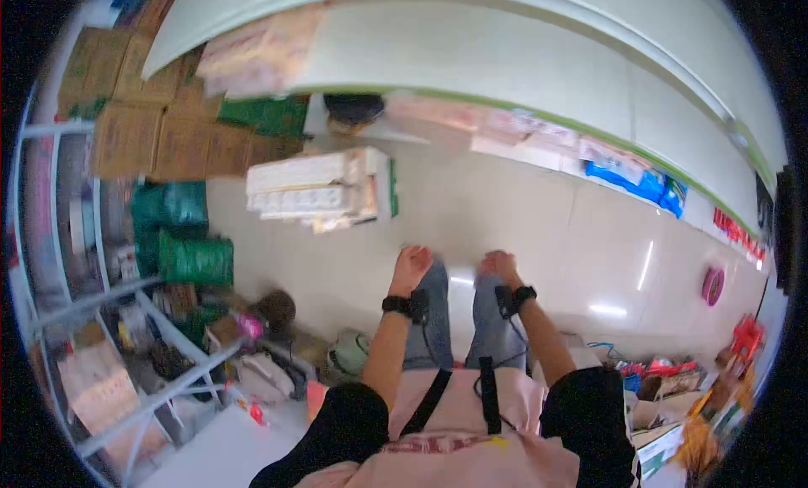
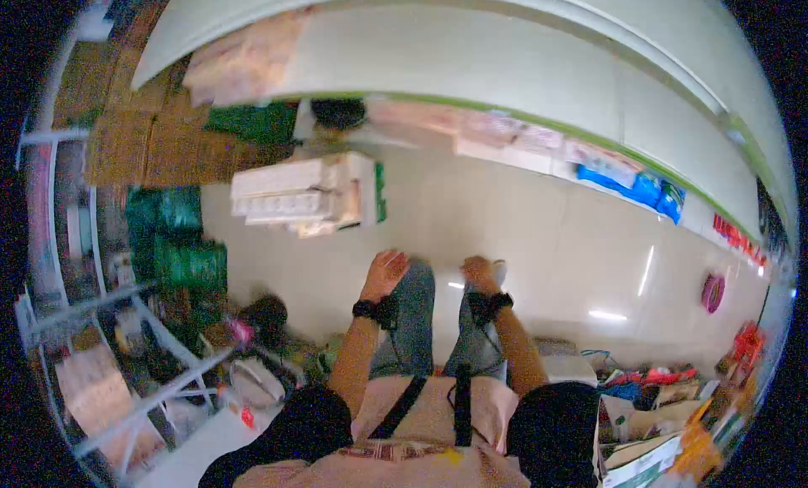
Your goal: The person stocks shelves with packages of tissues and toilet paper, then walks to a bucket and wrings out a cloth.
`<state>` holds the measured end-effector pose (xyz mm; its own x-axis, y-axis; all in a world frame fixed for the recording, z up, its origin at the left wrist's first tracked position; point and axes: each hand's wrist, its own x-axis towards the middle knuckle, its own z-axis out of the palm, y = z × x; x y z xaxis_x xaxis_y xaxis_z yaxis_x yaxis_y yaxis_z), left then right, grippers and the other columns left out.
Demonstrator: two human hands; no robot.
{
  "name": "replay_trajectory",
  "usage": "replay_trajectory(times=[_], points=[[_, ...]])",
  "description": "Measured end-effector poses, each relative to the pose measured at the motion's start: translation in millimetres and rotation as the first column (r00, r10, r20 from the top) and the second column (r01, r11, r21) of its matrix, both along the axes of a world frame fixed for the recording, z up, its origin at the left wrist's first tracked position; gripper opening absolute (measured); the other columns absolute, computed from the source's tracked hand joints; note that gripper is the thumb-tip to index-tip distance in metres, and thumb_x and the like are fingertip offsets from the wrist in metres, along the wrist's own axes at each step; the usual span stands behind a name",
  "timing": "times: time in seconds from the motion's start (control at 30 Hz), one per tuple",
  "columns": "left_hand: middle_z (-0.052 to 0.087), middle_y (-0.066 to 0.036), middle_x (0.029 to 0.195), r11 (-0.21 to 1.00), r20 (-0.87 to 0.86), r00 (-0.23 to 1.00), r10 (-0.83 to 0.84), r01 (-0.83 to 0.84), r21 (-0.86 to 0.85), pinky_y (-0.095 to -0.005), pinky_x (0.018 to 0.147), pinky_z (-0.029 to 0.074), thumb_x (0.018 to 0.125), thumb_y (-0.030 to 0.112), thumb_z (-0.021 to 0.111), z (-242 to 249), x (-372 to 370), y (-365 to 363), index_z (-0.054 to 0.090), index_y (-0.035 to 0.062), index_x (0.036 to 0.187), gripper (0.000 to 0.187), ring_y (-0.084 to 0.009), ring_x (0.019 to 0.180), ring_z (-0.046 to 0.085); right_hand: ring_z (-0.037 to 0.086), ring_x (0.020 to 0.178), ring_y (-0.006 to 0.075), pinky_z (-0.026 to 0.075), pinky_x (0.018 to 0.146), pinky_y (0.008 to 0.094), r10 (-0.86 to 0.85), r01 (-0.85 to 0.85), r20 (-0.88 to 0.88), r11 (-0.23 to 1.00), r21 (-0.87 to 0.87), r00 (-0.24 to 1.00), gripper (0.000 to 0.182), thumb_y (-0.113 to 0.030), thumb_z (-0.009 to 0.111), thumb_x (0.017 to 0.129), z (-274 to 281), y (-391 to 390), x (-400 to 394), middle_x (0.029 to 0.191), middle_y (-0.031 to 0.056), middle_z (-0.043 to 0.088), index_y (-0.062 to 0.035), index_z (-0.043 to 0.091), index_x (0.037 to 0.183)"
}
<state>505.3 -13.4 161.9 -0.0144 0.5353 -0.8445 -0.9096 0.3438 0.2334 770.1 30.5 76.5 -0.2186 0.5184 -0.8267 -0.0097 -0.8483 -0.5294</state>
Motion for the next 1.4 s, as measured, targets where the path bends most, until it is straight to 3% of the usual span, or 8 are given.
replay_trajectory(times=[0.73,0.8,0.83,0.9,1.0,1.07,1.2,1.4], points=[[0.05,-0.01,0.105,0.536,-0.008,0.557,0.83,-0.795,0.282,-0.0362,0.086,0.038,0.081,0.025,0.049,109.4,-298.0,-158.4,0.049,0.0044,0.1,0.028,-0.0228,0.1,0.046,0.057,0.07,0.017,0.047,0.063,0.0282,0.432,-0.243,-0.172,0.746,0.62,0.885,0.033,-0.025,0.052,0.081,235.0,325.5,-464.4,0.091,0.007,0.056,-0.0047,0.046,0.106],[0.05,-0.01,0.105,0.148,0.768,-0.001,0.641,-0.981,-0.125,-0.0362,0.086,0.038,0.081,0.027,0.048,84.1,-291.9,-172.0,0.05,0.0052,0.1,0.029,-0.0222,0.099,0.046,0.057,0.07,0.0171,0.047,0.061,0.0284,0.537,-0.317,-0.076,0.601,0.734,0.84,0.032,-0.025,0.052,0.081,214.9,364.4,-484.5,0.09,0.0073,0.057,-0.0042,0.046,0.104],[0.05,-0.01,0.105,0.125,0.765,-0.016,0.644,-0.984,-0.126,-0.0362,0.086,0.038,0.081,0.027,0.048,98.4,-285.6,-159.4,0.05,0.0052,0.1,0.029,-0.0222,0.099,0.046,0.057,0.07,0.0171,0.047,0.059,0.0285,0.605,-0.358,0.026,0.436,0.826,0.796,0.031,-0.024,0.053,0.081,211.1,374.6,-495.4,0.089,0.0075,0.057,-0.0037,0.046,0.102],[0.05,-0.01,0.105,0.535,0.033,0.57,0.821,-0.788,0.304,-0.0363,0.087,0.037,0.082,0.028,0.046,125.5,-263.4,-120.1,0.049,0.0054,0.103,0.031,-0.0224,0.1,0.046,0.057,0.071,0.0168,0.046,0.06,0.0261,0.478,-0.306,-0.023,0.598,0.741,0.878,0.031,-0.027,0.052,0.081,203.9,387.7,-512.6,0.085,0.0073,0.058,-0.0048,0.048,0.102],[0.049,-0.01,0.107,0.617,-0.005,0.647,0.762,-0.724,0.308,-0.0364,0.088,0.036,0.083,0.029,0.044,139.1,-257.7,-58.6,0.048,0.0054,0.106,0.033,-0.0227,0.1,0.046,0.054,0.066,0.0142,0.042,0.055,0.0211,0.366,-0.209,-0.076,0.678,0.704,0.928,0.023,-0.028,0.048,0.083,227.8,389.6,-521.3,0.066,0.0042,0.053,-0.0058,0.054,0.089],[0.048,-0.011,0.109,0.62,0.049,0.689,0.723,-0.678,0.396,-0.036,0.088,0.036,0.084,0.029,0.043,149.9,-260.4,-9.0,0.046,0.0057,0.108,0.034,-0.0227,0.101,0.046,0.045,0.055,0.0119,0.037,0.052,0.0223,0.57,-0.311,0.062,0.35,0.884,0.819,0.025,-0.027,0.044,0.085,244.8,392.7,-512.8,0.058,0.0008,0.043,-0.0052,0.053,0.077],[0.049,-0.012,0.109,0.688,-0.126,0.803,0.582,-0.404,0.603,-0.0356,0.088,0.036,0.086,0.029,0.036,172.9,-275.8,118.6,0.042,0.0044,0.114,0.038,-0.0231,0.103,0.045,0.033,0.052,0.0094,0.032,0.055,0.0235,0.388,-0.165,-0.288,0.799,0.578,0.876,0.03,-0.028,0.04,0.088,273.8,383.8,-488.9,0.055,-0.0022,0.034,-0.0084,0.044,0.066],[0.049,-0.011,0.107,0.638,-0.051,0.872,0.487,-0.315,0.703,-0.0313,0.083,0.039,0.086,0.025,0.043,177.4,-274.6,287.8,0.041,0.0065,0.111,0.031,-0.0201,0.098,0.048,0.04,0.061,0.0097,0.036,0.059,0.024,0.545,-0.46,0.056,0.644,0.611,0.837,0.022,-0.024,0.042,0.087,304.4,353.8,-408.8,0.063,-0.0006,0.041,-0.0039,0.051,0.083]])
